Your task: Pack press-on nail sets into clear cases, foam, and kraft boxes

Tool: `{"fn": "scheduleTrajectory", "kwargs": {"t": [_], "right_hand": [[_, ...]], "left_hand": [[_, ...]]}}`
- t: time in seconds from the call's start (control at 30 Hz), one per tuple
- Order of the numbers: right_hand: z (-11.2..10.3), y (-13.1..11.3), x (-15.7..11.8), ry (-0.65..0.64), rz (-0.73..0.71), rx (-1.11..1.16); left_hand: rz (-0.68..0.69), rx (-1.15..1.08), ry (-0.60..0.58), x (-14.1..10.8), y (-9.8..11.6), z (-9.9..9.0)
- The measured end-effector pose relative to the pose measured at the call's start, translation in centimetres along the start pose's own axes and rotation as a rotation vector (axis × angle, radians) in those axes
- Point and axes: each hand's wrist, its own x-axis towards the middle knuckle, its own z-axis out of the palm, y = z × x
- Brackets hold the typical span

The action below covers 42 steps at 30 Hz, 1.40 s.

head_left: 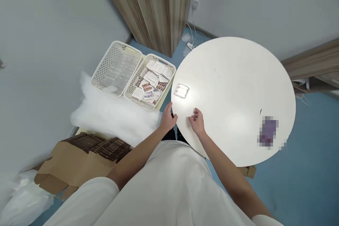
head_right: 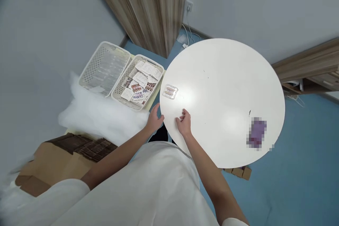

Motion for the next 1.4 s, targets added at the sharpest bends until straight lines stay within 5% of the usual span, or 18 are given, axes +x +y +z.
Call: {"fn": "scheduleTrajectory", "kwargs": {"t": [0.3,0.47,0.7,0.93,1.17,1.4], "right_hand": [[-4.4,2.5,-6.8,-0.141,-0.175,0.001],[-4.3,2.9,-7.7,-0.252,-0.296,-0.029],[-0.8,1.1,-7.4,-0.596,-0.410,-0.213],[5.0,-1.5,-6.9,-0.770,-0.473,-0.521],[11.5,-2.3,-7.5,-0.792,-0.495,-0.734],[14.2,-3.3,-7.4,-0.663,-0.518,-0.772]], "left_hand": [[0.038,0.157,0.083,-9.1,0.4,-0.9],[0.101,0.291,0.032,-12.1,0.3,-2.5],[-0.098,0.455,0.010,-14.3,-1.1,-6.4],[-0.201,0.392,0.062,-16.5,-4.0,-10.0],[-0.247,0.281,0.050,-17.3,-6.7,-12.2],[-0.145,0.271,0.002,-15.2,-7.3,-13.7]]}}
